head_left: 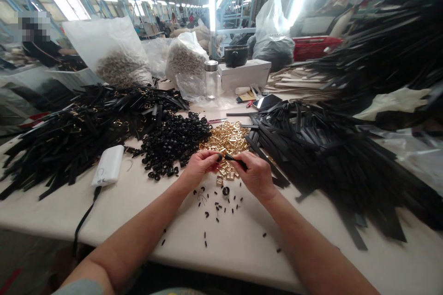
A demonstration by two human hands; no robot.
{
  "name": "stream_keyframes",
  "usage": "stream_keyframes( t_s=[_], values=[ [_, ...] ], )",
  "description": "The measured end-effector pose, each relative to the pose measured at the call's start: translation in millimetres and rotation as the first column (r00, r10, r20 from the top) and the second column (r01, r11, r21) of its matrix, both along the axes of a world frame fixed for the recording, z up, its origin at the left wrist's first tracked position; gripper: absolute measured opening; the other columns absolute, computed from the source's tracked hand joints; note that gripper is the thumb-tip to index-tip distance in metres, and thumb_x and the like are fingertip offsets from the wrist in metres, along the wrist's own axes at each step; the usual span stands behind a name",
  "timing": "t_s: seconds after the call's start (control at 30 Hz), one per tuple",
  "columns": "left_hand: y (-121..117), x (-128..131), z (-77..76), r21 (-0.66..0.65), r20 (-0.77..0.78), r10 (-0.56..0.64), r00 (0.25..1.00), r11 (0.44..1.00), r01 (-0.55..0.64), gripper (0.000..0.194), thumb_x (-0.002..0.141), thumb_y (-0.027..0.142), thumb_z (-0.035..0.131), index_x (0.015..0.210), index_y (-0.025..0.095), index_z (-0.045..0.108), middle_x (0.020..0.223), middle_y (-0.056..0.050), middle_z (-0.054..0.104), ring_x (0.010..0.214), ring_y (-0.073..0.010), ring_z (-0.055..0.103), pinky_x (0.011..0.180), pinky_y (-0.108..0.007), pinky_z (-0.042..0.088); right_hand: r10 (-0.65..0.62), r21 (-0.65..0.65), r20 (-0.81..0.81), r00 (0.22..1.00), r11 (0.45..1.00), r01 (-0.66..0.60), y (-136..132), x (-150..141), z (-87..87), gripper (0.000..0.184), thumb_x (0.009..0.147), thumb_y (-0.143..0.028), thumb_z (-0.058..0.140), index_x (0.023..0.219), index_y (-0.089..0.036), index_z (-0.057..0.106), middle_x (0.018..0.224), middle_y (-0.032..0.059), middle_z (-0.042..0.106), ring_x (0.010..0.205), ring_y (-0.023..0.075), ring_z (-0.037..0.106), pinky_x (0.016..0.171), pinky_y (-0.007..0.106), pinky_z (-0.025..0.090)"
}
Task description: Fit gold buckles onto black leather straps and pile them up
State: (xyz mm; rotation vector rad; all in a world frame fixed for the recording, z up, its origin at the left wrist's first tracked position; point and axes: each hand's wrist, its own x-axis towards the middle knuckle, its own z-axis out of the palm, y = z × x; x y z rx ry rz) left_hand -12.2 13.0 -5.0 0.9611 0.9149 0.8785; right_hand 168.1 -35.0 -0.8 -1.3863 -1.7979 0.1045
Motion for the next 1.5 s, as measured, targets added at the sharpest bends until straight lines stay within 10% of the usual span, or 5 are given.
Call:
stream_keyframes(
  t_s=[0.4, 0.8, 1.5],
  values=[
    [0.2, 1.1, -5.6, -0.204, 0.156, -0.022, 0.988, 0.978, 0.053, 0.033, 0.062, 0.029, 0.085, 0.088, 0.014, 0.070, 0.076, -0.002, 0.070, 0.058, -0.0062, 0.062, 0.056, -0.016, 0.052, 0.104, -0.014, 0.012, 0.994, 0.994, -0.104, -2.1, -4.1, -1.7, 0.016, 0.090, -0.032, 0.058, 0.080, -0.021, 0.064, 0.073, 0.0010, 0.066, 0.065, 0.0131, 0.060, 0.061, 0.023, 0.040],
    [-2.7, -0.8, 1.9, 0.124, -0.042, 0.000, 0.999, 0.992, 0.005, 0.028, 0.063, 0.032, 0.082, 0.082, 0.014, 0.071, 0.073, -0.002, 0.070, 0.060, -0.0094, 0.062, 0.061, -0.021, 0.050, 0.080, -0.017, 0.047, 0.996, 0.997, -0.080, -1.3, -4.4, -6.6, 0.020, 0.091, -0.036, 0.057, 0.080, -0.022, 0.064, 0.075, 0.0011, 0.067, 0.067, 0.0140, 0.061, 0.062, 0.024, 0.040],
    [-10.6, 11.6, -1.9, 0.128, 0.101, 0.080, 0.992, 0.987, -0.093, 0.022, 0.060, 0.024, 0.084, 0.075, 0.016, 0.069, 0.074, 0.002, 0.069, 0.065, -0.0072, 0.059, 0.065, -0.019, 0.048, 0.063, -0.018, 0.047, 0.997, 0.998, -0.062, -2.1, -5.9, -6.2, 0.025, 0.093, -0.038, 0.052, 0.076, -0.021, 0.060, 0.069, 0.0017, 0.065, 0.062, 0.0143, 0.059, 0.060, 0.024, 0.038]
  ],
)
